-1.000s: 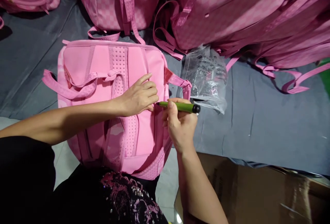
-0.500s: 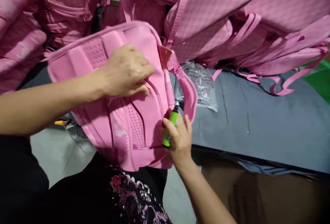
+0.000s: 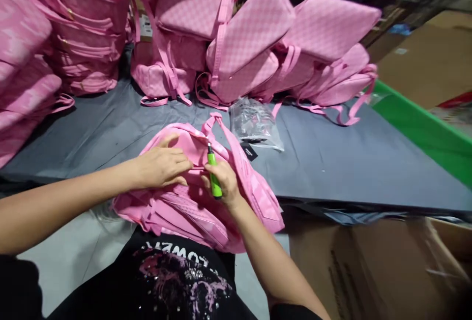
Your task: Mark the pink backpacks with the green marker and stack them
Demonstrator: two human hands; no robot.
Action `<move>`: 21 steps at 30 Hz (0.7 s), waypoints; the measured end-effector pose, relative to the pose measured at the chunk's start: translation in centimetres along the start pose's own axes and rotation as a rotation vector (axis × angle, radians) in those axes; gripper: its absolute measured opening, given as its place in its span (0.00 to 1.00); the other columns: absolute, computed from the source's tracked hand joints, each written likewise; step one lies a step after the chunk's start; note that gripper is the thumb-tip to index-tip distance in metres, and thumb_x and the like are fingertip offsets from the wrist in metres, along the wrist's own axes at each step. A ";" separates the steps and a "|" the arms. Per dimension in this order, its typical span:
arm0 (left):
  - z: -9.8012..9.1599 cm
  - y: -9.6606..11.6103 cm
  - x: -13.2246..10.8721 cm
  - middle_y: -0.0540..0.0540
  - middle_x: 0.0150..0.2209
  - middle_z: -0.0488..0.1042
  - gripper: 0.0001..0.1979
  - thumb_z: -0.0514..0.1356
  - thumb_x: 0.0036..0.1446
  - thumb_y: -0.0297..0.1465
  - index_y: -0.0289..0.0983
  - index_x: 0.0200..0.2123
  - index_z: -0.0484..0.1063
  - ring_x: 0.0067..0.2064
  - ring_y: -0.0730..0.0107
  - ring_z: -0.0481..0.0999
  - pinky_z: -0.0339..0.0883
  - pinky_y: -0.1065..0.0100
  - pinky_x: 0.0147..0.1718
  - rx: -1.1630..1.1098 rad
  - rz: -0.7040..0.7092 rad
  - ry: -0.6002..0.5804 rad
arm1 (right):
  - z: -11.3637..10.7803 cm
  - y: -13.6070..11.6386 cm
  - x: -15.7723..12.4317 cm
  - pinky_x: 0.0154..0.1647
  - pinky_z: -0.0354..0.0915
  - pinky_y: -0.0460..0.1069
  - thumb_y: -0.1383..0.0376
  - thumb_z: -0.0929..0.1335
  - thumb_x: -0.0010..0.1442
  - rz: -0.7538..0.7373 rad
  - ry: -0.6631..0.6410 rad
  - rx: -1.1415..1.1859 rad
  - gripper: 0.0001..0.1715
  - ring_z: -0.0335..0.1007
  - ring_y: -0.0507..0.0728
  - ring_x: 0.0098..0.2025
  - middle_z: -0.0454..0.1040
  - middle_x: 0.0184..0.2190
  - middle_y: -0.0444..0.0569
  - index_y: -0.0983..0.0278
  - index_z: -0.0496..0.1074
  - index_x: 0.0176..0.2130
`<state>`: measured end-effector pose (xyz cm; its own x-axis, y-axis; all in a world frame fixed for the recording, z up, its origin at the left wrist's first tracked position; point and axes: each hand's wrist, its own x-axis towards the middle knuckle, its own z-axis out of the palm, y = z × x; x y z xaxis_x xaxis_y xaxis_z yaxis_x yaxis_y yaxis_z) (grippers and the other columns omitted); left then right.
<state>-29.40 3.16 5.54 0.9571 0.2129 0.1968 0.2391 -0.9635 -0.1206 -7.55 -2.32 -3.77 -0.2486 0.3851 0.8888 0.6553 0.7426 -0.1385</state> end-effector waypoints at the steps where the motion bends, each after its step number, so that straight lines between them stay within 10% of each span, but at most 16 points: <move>1: -0.4 -0.6 -0.4 0.45 0.37 0.80 0.15 0.55 0.69 0.41 0.35 0.41 0.73 0.39 0.63 0.76 0.55 0.54 0.56 -0.038 0.008 -0.017 | -0.1 0.5 -0.1 0.32 0.67 0.52 0.68 0.67 0.64 -0.007 0.002 0.012 0.22 0.70 0.56 0.30 0.74 0.32 0.46 0.59 0.63 0.56; 15: -3.5 -0.3 0.7 0.49 0.33 0.80 0.11 0.54 0.68 0.36 0.39 0.41 0.75 0.33 0.69 0.77 0.63 0.68 0.33 -0.261 -0.316 -0.240 | -0.5 1.9 -1.0 0.32 0.68 0.52 0.74 0.67 0.61 0.018 0.009 0.209 0.30 0.71 0.57 0.30 0.74 0.31 0.45 0.58 0.63 0.60; 21: -3.3 -1.8 3.9 0.38 0.56 0.74 0.18 0.62 0.62 0.36 0.38 0.54 0.71 0.58 0.56 0.71 0.64 0.57 0.53 -0.080 -0.370 0.119 | 0.1 0.5 -0.4 0.38 0.71 0.58 0.76 0.67 0.58 0.097 0.138 0.222 0.29 0.74 0.60 0.37 0.74 0.38 0.51 0.59 0.65 0.57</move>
<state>-26.64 5.23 9.71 0.7820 0.5321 0.3245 0.5461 -0.8359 0.0548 -7.19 -2.02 -4.30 -0.0829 0.3937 0.9155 0.4952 0.8135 -0.3050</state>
